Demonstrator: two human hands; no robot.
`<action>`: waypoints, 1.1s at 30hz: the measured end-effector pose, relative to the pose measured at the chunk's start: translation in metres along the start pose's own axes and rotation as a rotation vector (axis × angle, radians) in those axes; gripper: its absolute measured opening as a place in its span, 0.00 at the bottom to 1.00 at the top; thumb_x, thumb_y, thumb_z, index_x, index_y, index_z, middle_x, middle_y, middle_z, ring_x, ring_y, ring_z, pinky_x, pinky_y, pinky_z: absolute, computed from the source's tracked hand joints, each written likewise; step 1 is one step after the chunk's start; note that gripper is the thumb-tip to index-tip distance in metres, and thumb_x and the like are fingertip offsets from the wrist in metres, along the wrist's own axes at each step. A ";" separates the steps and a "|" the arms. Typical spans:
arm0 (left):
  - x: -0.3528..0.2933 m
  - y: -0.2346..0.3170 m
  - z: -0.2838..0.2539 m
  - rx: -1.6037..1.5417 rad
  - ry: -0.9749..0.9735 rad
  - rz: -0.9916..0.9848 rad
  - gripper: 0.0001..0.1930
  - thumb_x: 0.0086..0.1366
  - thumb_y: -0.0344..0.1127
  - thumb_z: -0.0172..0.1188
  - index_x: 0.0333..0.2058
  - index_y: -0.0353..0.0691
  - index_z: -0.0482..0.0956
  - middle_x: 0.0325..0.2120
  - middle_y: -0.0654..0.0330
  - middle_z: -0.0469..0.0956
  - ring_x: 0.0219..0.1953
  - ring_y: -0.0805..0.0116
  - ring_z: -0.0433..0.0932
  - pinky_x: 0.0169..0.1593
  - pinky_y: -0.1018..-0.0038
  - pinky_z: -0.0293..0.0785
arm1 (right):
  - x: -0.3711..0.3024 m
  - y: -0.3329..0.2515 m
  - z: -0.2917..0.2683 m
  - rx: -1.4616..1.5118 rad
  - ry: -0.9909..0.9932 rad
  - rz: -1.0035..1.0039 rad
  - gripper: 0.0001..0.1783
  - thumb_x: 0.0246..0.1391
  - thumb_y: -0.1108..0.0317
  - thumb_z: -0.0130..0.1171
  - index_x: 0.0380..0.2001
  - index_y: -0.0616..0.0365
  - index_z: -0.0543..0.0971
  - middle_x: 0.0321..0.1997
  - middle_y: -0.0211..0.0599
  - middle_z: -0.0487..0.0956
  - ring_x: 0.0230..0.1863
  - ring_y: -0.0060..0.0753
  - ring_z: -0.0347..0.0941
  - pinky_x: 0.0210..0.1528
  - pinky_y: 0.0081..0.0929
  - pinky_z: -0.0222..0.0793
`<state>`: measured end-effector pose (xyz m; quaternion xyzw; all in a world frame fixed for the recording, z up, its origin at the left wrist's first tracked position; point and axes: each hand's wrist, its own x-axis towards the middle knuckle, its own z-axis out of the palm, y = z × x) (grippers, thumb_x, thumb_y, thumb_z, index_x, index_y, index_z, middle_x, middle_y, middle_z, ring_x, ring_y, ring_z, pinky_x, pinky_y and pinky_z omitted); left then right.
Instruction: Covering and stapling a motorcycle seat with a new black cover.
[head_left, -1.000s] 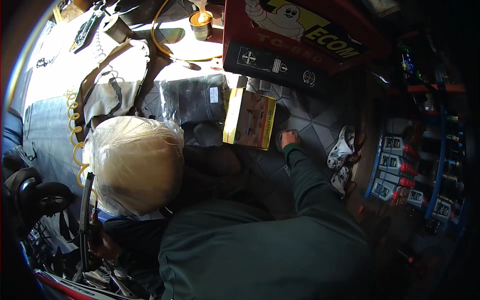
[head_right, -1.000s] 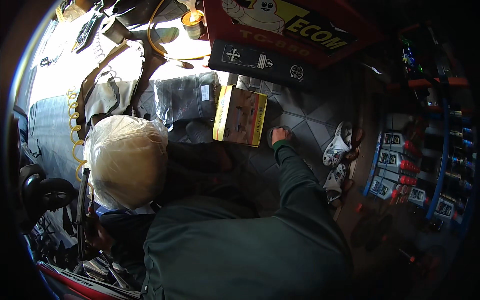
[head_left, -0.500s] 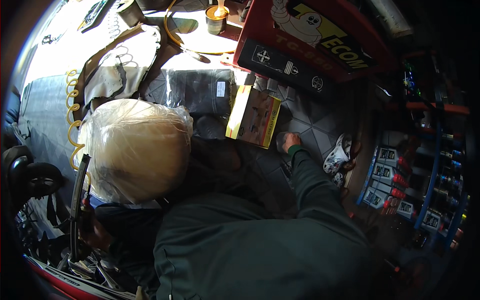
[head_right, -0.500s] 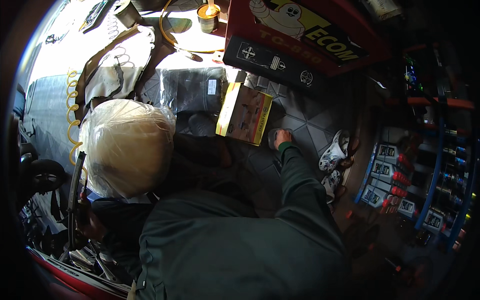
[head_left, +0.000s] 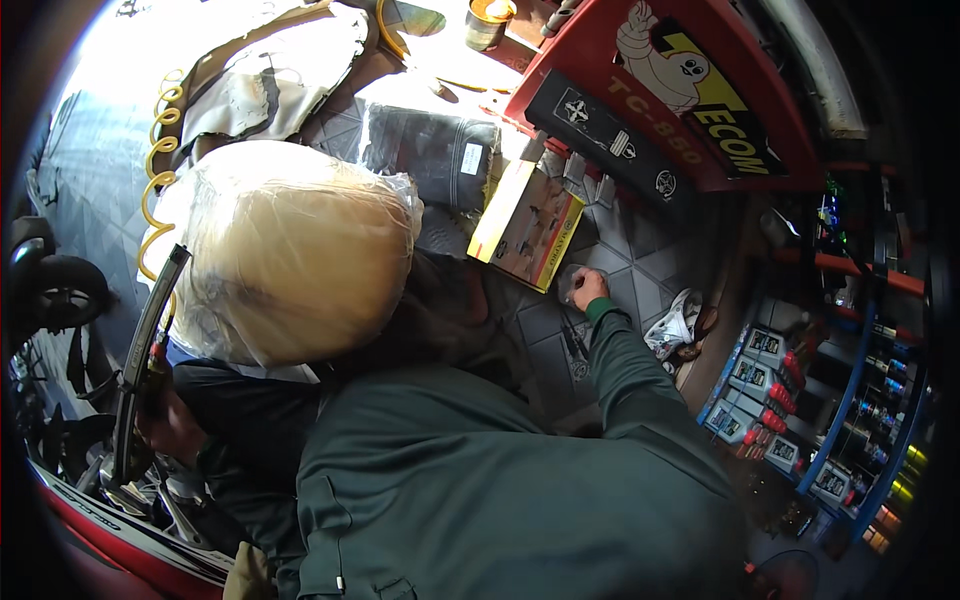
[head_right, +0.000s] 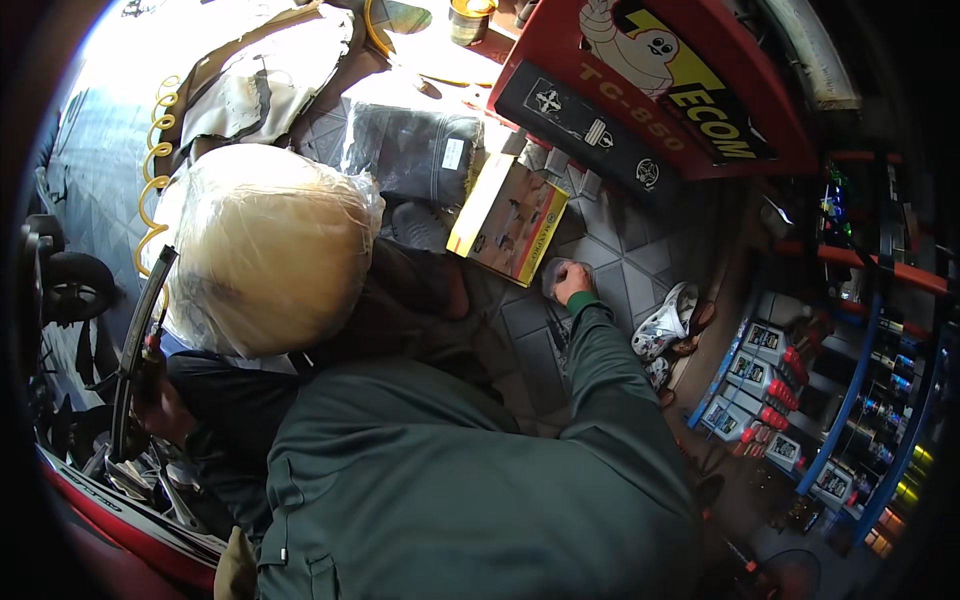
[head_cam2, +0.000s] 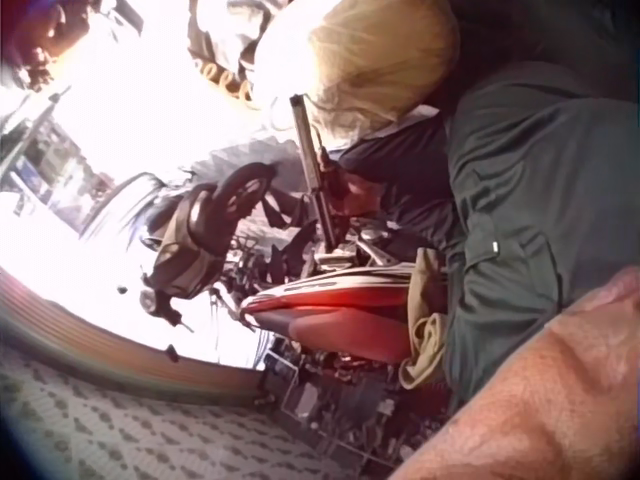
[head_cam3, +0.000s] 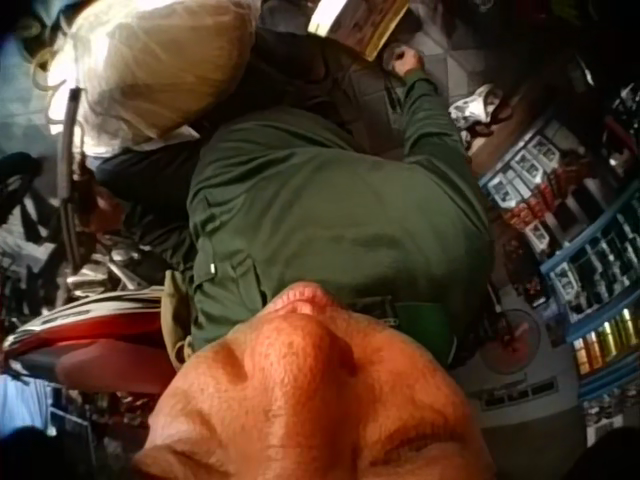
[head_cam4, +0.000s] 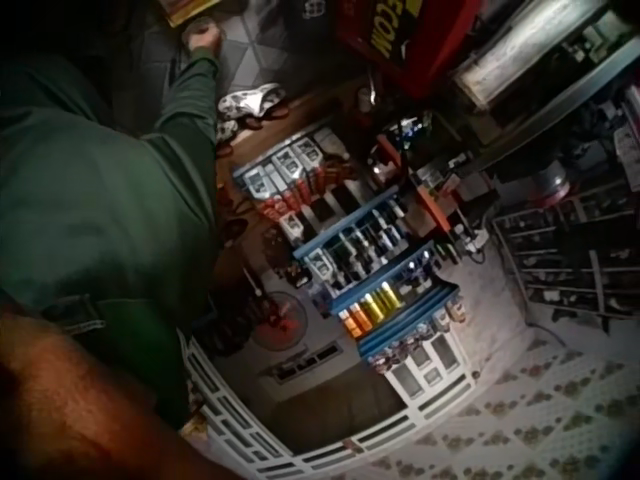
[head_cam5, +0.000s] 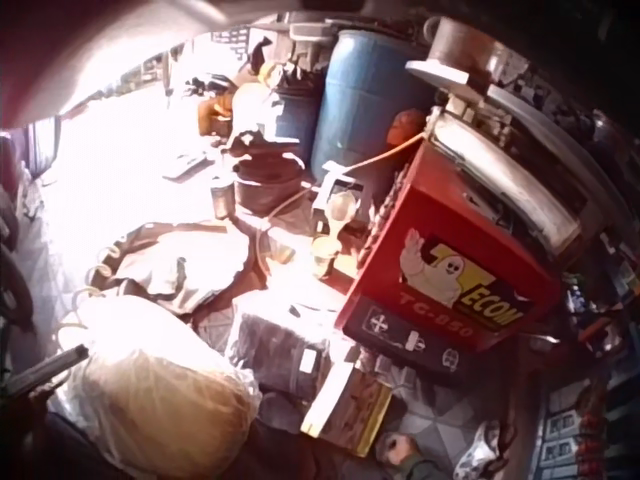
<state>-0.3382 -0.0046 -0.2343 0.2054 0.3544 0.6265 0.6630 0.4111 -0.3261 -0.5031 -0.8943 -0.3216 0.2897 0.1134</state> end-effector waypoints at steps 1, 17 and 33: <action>0.002 0.004 -0.007 -0.001 0.006 0.000 0.32 0.73 0.35 0.55 0.73 0.39 0.60 0.70 0.53 0.65 0.65 0.54 0.72 0.68 0.61 0.68 | -0.001 -0.001 -0.001 0.009 0.018 -0.017 0.14 0.37 0.72 0.75 0.32 0.58 0.85 0.35 0.49 0.86 0.40 0.51 0.84 0.46 0.39 0.79; -0.007 -0.022 -0.059 0.045 0.010 0.436 0.19 0.71 0.38 0.55 0.53 0.33 0.81 0.59 0.45 0.78 0.63 0.49 0.72 0.70 0.46 0.62 | -0.060 -0.283 -0.202 0.337 -0.005 -0.520 0.08 0.55 0.80 0.63 0.39 0.64 0.83 0.33 0.28 0.81 0.36 0.19 0.75 0.40 0.21 0.73; -0.036 -0.066 0.079 0.130 -0.057 0.748 0.09 0.70 0.26 0.60 0.47 0.41 0.75 0.45 0.56 0.76 0.54 0.59 0.76 0.62 0.61 0.72 | -0.288 -0.747 -0.062 0.210 -0.760 -2.344 0.12 0.48 0.81 0.69 0.37 0.62 0.83 0.38 0.45 0.83 0.35 0.40 0.81 0.37 0.31 0.76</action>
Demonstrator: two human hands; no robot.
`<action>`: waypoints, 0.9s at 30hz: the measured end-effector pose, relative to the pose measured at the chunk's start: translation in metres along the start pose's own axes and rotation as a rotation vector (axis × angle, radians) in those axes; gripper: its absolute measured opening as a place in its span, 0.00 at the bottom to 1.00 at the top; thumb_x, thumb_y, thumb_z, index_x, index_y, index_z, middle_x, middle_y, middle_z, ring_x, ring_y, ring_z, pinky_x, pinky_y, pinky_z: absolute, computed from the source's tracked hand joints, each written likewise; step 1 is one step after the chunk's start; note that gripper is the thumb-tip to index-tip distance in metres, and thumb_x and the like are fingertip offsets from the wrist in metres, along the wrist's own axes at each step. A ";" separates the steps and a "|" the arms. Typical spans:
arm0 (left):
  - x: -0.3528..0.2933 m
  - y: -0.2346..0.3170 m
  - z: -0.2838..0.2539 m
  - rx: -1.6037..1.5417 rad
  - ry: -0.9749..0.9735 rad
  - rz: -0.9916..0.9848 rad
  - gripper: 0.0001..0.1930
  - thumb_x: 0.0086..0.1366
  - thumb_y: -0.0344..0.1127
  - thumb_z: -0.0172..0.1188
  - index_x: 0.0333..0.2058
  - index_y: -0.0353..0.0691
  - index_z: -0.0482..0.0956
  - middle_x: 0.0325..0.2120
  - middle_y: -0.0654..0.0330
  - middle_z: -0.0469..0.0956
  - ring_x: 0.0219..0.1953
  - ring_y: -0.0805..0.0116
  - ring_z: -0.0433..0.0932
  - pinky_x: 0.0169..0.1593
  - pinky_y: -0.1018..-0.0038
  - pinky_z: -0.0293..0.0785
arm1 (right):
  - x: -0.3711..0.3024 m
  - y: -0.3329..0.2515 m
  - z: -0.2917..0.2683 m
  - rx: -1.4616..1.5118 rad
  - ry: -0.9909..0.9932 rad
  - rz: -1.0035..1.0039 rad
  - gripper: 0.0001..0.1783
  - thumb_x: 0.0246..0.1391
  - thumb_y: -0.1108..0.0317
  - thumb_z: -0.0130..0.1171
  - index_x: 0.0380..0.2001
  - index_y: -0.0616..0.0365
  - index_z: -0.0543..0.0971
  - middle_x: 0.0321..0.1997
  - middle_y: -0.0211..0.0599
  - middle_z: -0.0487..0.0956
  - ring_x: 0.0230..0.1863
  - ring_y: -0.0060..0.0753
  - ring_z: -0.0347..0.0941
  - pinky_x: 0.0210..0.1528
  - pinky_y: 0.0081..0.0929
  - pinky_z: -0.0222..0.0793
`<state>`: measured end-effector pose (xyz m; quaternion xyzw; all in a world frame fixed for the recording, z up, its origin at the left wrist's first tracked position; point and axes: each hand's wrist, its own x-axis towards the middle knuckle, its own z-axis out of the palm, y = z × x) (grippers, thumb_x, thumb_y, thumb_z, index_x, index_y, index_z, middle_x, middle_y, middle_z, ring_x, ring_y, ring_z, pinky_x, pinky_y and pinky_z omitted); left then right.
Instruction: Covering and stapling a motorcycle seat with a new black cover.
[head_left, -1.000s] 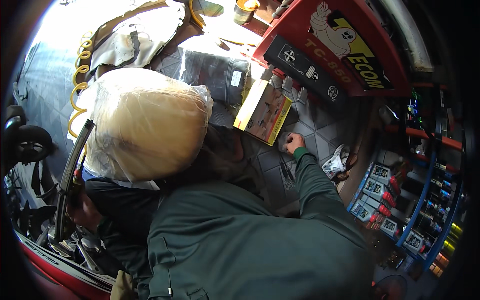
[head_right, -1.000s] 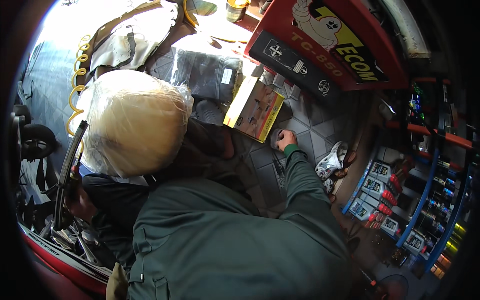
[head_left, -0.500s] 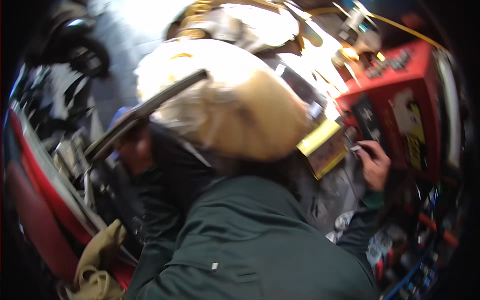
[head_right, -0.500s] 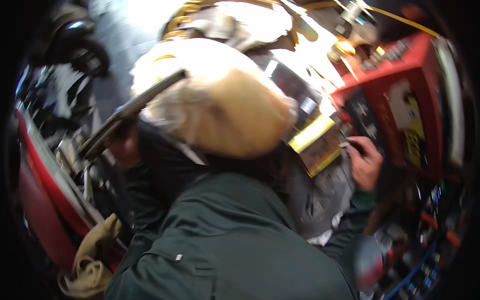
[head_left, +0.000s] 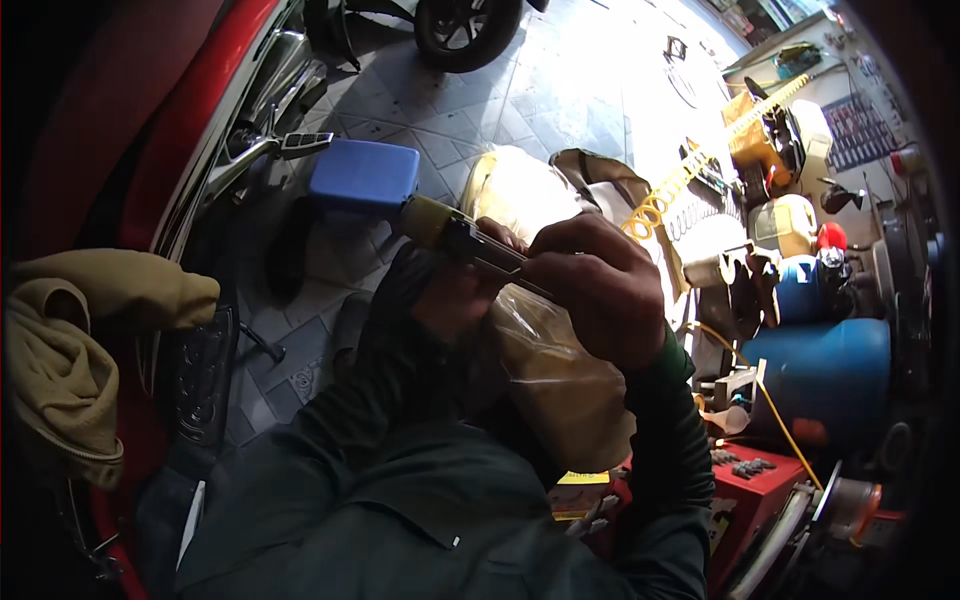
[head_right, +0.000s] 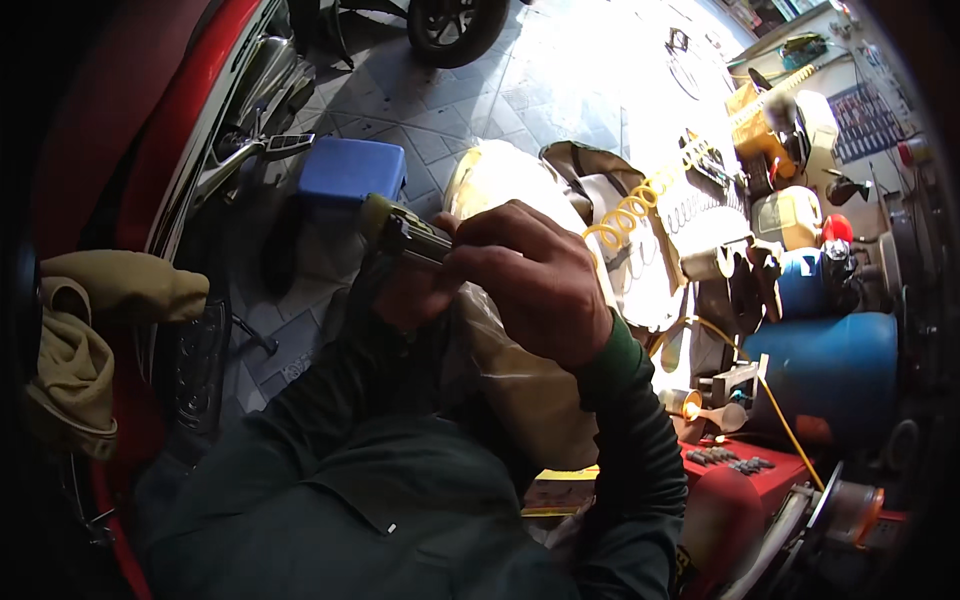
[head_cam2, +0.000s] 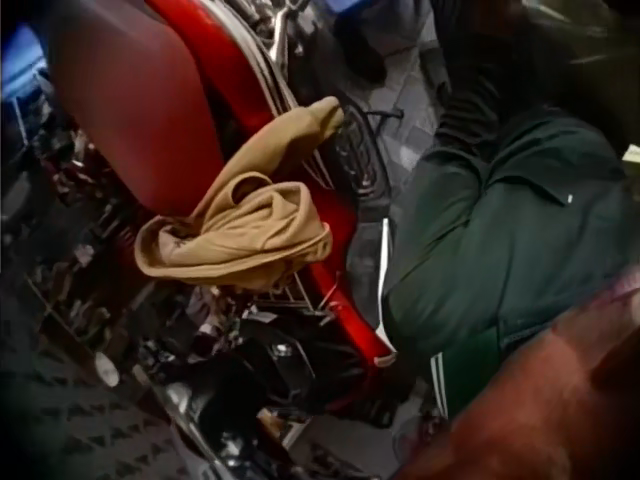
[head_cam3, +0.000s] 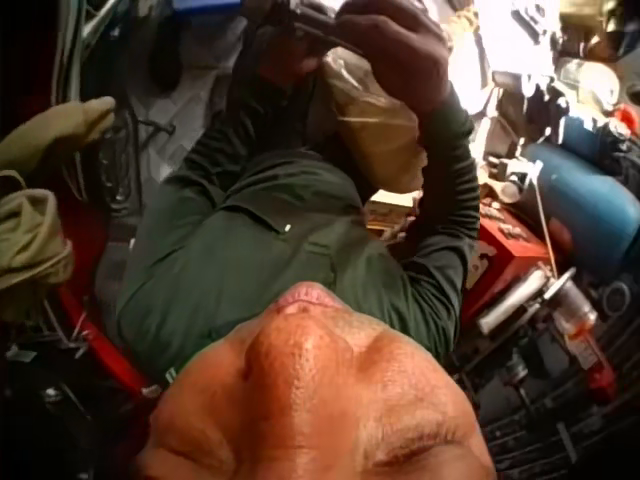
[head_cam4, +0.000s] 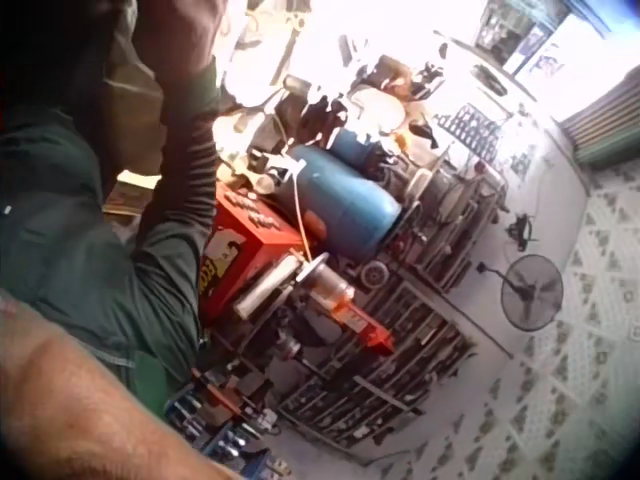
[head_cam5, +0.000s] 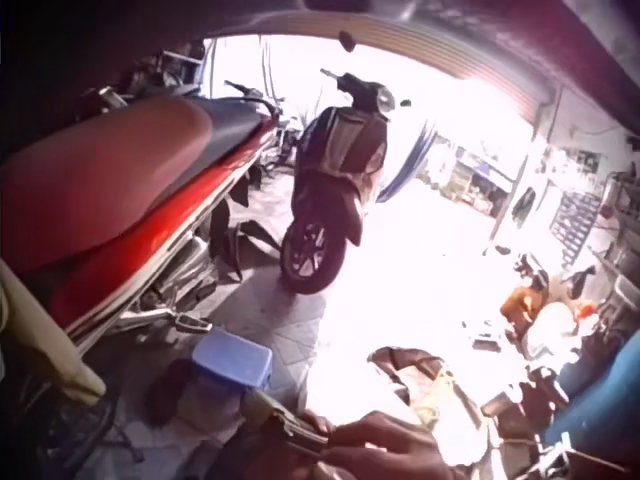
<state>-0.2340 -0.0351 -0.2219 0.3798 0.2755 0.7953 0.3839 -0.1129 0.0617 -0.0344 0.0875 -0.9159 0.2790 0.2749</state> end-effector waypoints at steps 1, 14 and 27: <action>0.000 0.005 0.002 0.278 0.001 0.038 0.10 0.70 0.25 0.61 0.48 0.40 0.75 0.46 0.56 0.76 0.53 0.60 0.77 0.61 0.61 0.73 | 0.007 0.004 0.003 -0.048 -0.038 -0.042 0.12 0.47 0.81 0.70 0.38 0.61 0.83 0.38 0.45 0.83 0.35 0.41 0.80 0.36 0.32 0.76; -0.008 -0.004 -0.008 0.260 0.025 -0.269 0.14 0.70 0.30 0.60 0.53 0.36 0.78 0.53 0.49 0.79 0.60 0.55 0.76 0.60 0.59 0.73 | 0.054 0.022 0.016 -0.235 -0.384 -0.279 0.14 0.42 0.76 0.71 0.36 0.59 0.84 0.41 0.41 0.83 0.35 0.41 0.80 0.34 0.33 0.76; -0.001 -0.044 -0.025 -0.792 0.029 -0.378 0.05 0.72 0.33 0.61 0.43 0.42 0.77 0.44 0.59 0.77 0.52 0.60 0.77 0.58 0.63 0.75 | 0.008 0.022 0.002 -0.172 -0.141 0.169 0.20 0.45 0.77 0.74 0.43 0.62 0.82 0.44 0.47 0.84 0.42 0.47 0.83 0.41 0.35 0.78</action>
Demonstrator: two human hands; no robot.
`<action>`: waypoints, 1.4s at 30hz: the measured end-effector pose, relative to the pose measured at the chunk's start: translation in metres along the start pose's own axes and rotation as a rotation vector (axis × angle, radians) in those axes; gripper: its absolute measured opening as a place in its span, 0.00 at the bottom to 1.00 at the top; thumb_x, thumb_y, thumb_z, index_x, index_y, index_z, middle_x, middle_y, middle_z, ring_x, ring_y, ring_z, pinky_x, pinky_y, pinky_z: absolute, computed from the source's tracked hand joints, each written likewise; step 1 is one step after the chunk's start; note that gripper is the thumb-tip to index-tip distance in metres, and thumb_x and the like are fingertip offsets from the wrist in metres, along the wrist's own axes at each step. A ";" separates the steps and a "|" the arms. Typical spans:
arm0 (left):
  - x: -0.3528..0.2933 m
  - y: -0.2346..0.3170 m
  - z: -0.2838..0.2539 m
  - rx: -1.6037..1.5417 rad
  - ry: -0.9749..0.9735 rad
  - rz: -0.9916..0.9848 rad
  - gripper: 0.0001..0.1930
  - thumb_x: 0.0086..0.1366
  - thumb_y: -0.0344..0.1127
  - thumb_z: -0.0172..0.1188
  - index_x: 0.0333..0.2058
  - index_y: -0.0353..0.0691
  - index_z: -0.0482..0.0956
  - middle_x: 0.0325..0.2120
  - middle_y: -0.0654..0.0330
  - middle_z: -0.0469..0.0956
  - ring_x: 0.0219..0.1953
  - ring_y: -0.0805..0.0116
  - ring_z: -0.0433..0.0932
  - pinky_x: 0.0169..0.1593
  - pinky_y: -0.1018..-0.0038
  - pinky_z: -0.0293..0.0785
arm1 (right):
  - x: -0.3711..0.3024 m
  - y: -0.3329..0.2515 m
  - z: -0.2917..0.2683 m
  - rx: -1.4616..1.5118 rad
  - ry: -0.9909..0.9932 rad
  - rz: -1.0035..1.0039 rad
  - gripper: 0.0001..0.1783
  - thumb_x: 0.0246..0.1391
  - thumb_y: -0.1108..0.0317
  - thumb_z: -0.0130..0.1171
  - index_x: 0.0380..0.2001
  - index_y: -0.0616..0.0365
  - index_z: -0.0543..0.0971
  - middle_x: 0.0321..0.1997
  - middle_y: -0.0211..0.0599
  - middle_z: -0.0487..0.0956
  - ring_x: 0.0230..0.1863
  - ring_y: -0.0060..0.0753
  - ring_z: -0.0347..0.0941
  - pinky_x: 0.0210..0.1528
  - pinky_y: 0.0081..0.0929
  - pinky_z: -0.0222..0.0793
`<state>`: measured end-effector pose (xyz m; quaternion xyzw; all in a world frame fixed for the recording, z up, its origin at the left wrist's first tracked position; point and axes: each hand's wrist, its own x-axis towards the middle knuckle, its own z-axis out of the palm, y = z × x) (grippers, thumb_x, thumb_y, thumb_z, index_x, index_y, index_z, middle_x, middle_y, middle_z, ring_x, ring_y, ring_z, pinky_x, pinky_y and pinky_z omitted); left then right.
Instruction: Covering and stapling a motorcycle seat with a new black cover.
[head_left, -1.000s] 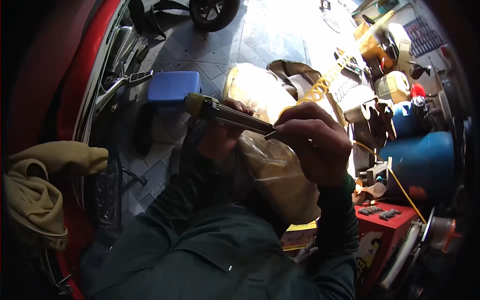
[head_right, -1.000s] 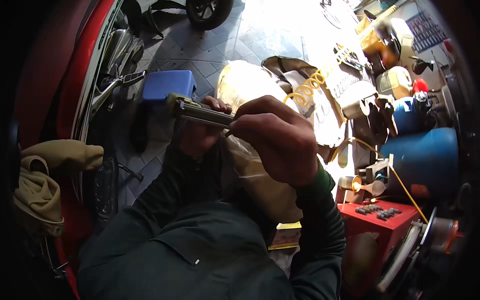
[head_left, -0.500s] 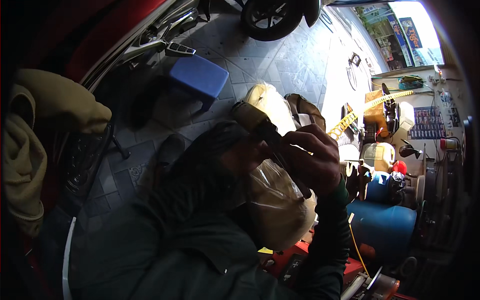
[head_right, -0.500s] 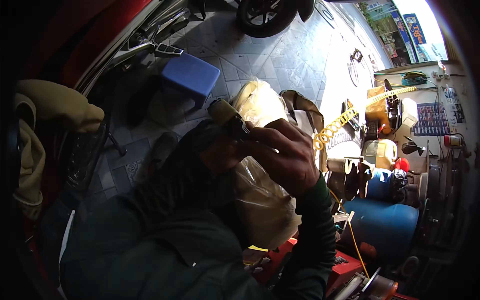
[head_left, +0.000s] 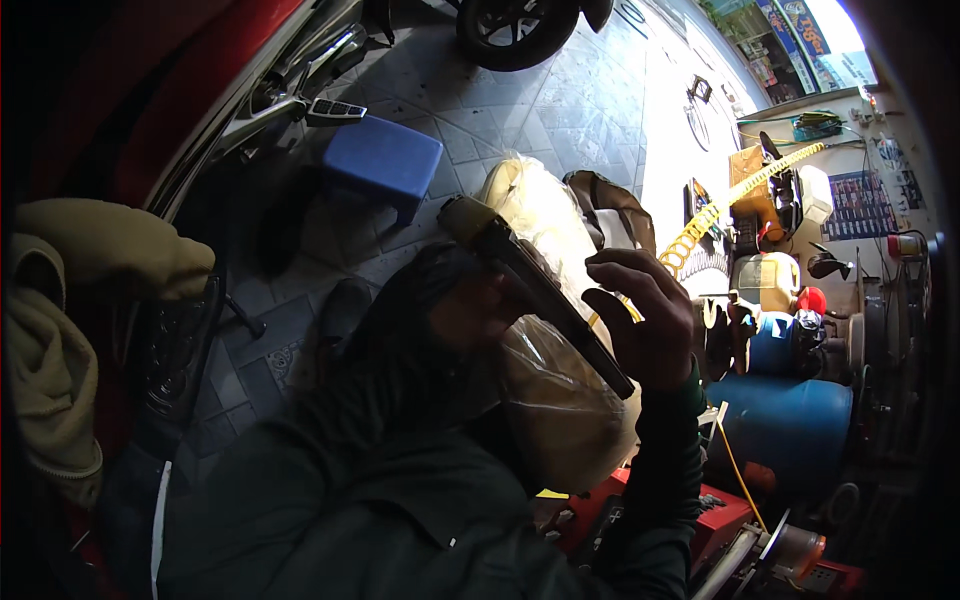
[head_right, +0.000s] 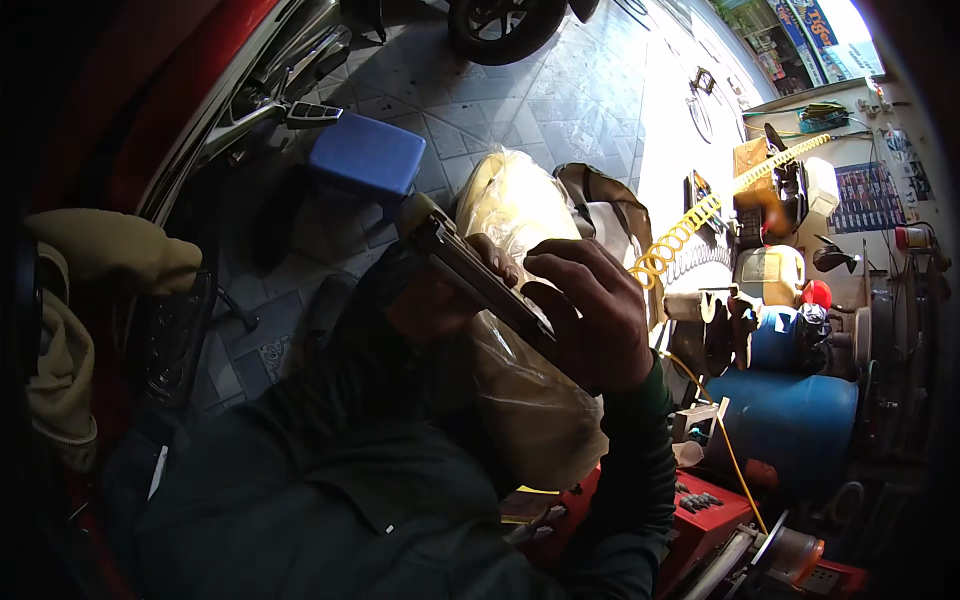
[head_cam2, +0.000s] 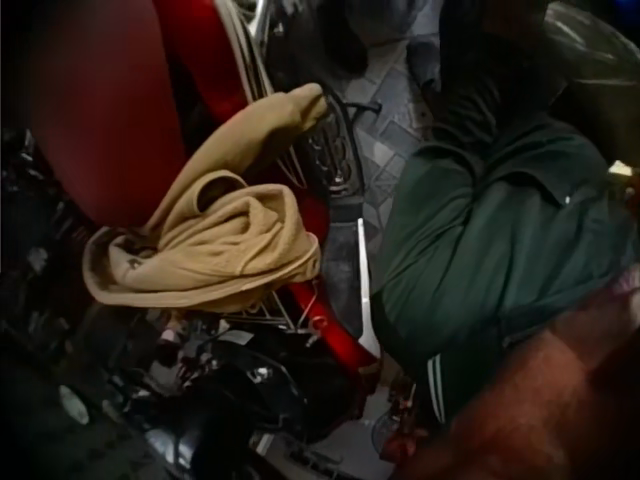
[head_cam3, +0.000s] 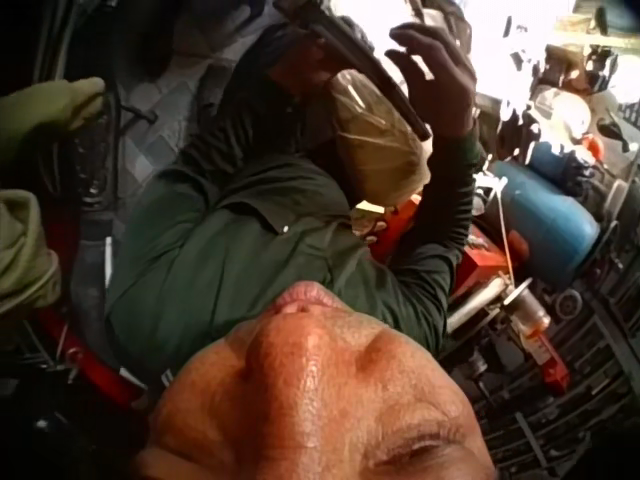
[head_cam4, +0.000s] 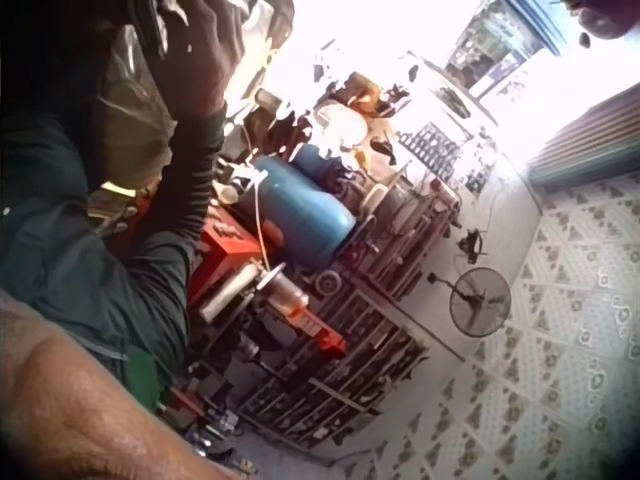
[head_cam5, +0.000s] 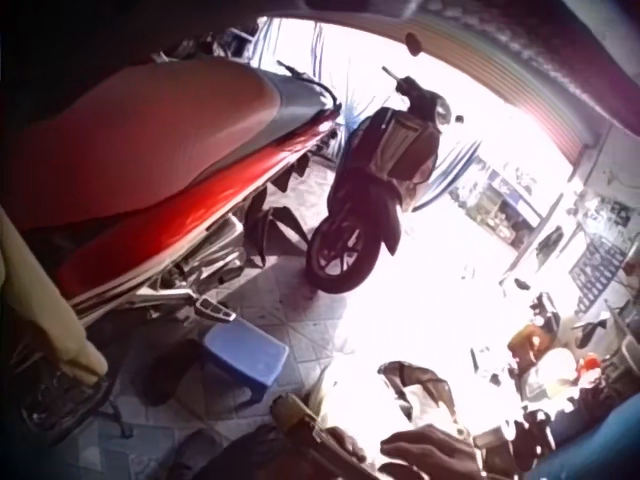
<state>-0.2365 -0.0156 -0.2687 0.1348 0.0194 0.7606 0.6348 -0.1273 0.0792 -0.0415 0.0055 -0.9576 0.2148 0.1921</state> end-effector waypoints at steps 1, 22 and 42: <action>0.002 0.004 0.007 -0.017 -0.042 0.030 0.05 0.72 0.34 0.61 0.43 0.43 0.77 0.43 0.60 0.77 0.52 0.61 0.77 0.59 0.63 0.75 | -0.007 -0.002 -0.007 -0.006 0.019 0.020 0.20 0.45 0.77 0.74 0.43 0.62 0.82 0.44 0.47 0.84 0.42 0.47 0.83 0.41 0.35 0.78; 0.012 0.016 0.027 -0.122 0.017 -0.184 0.11 0.70 0.28 0.58 0.49 0.33 0.78 0.45 0.53 0.82 0.50 0.55 0.81 0.58 0.60 0.77 | 0.016 0.016 0.014 -0.042 0.089 0.019 0.26 0.44 0.70 0.75 0.49 0.59 0.81 0.45 0.43 0.84 0.43 0.44 0.82 0.43 0.36 0.79; 0.045 -0.022 -0.016 -0.048 0.278 -0.185 0.10 0.67 0.32 0.55 0.40 0.30 0.75 0.34 0.45 0.82 0.37 0.45 0.83 0.45 0.48 0.81 | 0.114 0.075 0.009 -0.278 -0.267 -0.280 0.07 0.48 0.70 0.69 0.32 0.53 0.83 0.41 0.27 0.80 0.48 0.41 0.73 0.53 0.37 0.69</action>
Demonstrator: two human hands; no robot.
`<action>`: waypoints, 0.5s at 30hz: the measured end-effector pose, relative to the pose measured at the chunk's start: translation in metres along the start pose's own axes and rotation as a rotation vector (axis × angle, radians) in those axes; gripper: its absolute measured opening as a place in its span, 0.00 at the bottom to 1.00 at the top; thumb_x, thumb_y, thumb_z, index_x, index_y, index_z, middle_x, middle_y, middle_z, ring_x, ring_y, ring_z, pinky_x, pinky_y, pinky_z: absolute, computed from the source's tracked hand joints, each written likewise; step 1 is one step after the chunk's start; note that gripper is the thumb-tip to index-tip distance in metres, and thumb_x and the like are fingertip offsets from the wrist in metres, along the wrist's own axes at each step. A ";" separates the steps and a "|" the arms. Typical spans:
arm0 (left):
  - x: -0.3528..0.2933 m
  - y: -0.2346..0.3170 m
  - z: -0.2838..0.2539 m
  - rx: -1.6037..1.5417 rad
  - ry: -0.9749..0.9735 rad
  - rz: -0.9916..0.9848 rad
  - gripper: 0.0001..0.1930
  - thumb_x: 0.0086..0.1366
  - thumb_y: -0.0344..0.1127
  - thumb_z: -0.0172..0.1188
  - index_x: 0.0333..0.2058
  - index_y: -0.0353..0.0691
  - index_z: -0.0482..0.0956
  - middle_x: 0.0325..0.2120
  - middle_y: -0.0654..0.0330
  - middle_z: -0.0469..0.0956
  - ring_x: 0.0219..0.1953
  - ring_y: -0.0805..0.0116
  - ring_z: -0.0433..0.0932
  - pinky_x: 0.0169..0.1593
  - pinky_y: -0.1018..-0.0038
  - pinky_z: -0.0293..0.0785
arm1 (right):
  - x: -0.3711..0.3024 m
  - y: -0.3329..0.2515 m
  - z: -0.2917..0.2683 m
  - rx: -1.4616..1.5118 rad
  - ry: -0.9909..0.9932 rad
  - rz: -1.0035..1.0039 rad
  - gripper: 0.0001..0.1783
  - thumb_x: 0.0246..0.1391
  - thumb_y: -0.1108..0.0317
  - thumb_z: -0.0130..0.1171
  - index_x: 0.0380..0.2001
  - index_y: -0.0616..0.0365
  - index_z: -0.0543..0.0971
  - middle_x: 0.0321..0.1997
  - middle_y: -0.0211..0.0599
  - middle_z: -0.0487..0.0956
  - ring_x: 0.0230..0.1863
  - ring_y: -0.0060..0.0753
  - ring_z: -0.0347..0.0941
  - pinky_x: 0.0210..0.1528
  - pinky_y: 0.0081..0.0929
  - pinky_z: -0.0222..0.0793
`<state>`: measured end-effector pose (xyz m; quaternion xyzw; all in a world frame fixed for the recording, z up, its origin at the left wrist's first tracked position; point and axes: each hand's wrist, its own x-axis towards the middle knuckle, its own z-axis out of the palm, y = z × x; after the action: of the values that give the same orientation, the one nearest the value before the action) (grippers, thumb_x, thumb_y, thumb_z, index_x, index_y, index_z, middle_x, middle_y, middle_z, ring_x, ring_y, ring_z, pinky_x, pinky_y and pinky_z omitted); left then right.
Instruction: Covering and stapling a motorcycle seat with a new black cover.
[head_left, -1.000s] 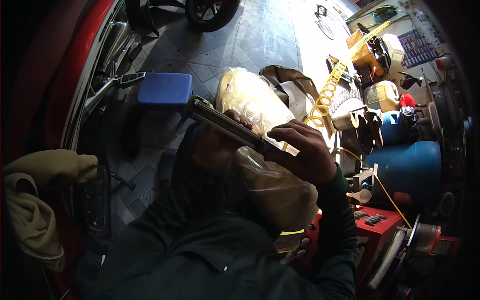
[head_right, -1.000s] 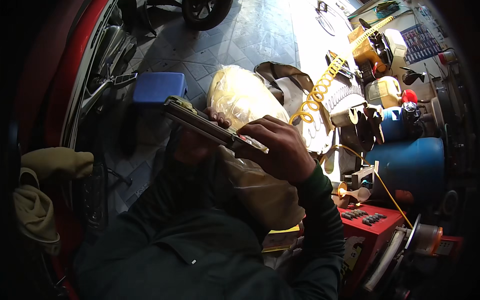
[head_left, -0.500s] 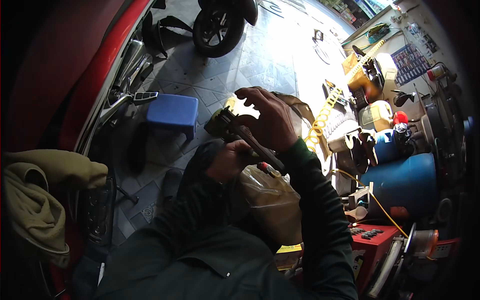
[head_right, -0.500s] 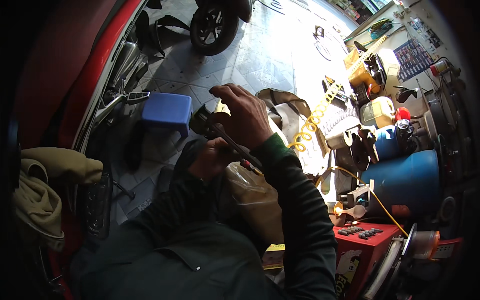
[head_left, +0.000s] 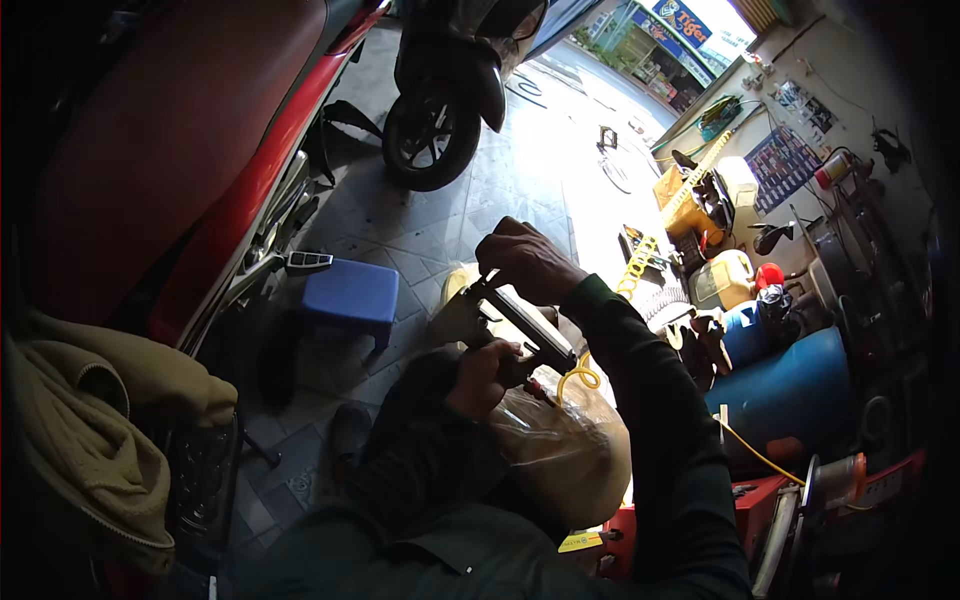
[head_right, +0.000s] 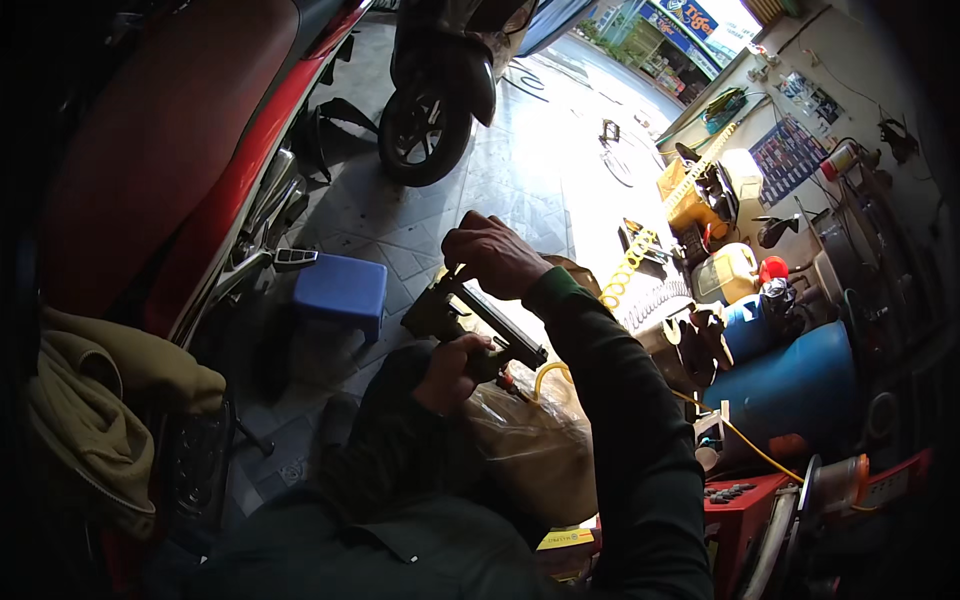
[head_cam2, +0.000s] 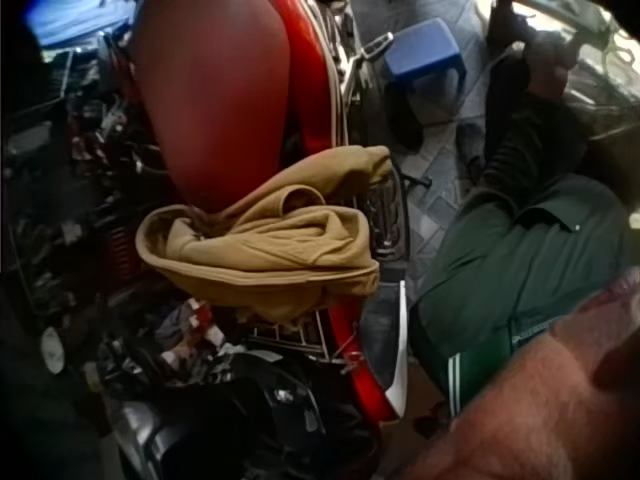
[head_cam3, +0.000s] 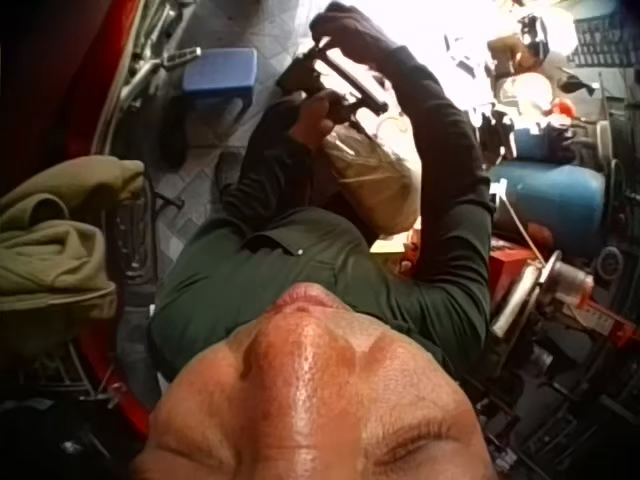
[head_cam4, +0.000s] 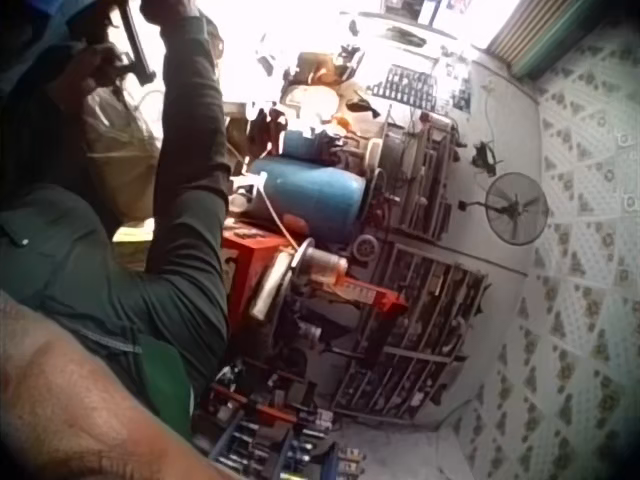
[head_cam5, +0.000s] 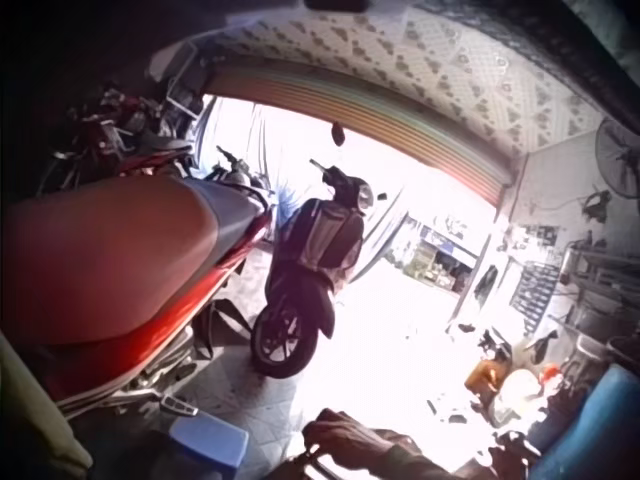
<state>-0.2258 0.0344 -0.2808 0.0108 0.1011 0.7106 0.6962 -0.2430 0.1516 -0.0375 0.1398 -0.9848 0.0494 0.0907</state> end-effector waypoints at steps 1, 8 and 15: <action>-0.005 0.004 0.013 0.010 -0.016 -0.018 0.10 0.67 0.32 0.55 0.40 0.30 0.75 0.34 0.45 0.82 0.37 0.45 0.83 0.45 0.48 0.81 | -0.004 0.004 0.005 0.027 -0.017 0.016 0.07 0.48 0.70 0.69 0.32 0.53 0.83 0.41 0.26 0.80 0.48 0.41 0.73 0.54 0.37 0.68; -0.037 0.014 0.065 0.134 -0.038 -0.100 0.06 0.67 0.33 0.60 0.35 0.36 0.77 0.30 0.54 0.80 0.31 0.58 0.82 0.36 0.59 0.83 | -0.026 0.042 0.016 0.093 -0.120 0.040 0.09 0.47 0.66 0.71 0.31 0.55 0.82 0.42 0.28 0.80 0.51 0.41 0.72 0.56 0.38 0.68; -0.010 0.004 0.026 0.104 0.020 0.083 0.10 0.72 0.35 0.57 0.43 0.32 0.77 0.36 0.52 0.82 0.40 0.55 0.83 0.48 0.60 0.82 | -0.017 -0.059 -0.085 -0.486 0.224 0.160 0.28 0.51 0.58 0.72 0.56 0.47 0.80 0.71 0.30 0.73 0.75 0.46 0.60 0.74 0.58 0.53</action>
<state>-0.2250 0.0278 -0.2533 0.0442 0.1443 0.7328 0.6635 -0.1964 0.1105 0.0470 0.0295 -0.9595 -0.1661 0.2257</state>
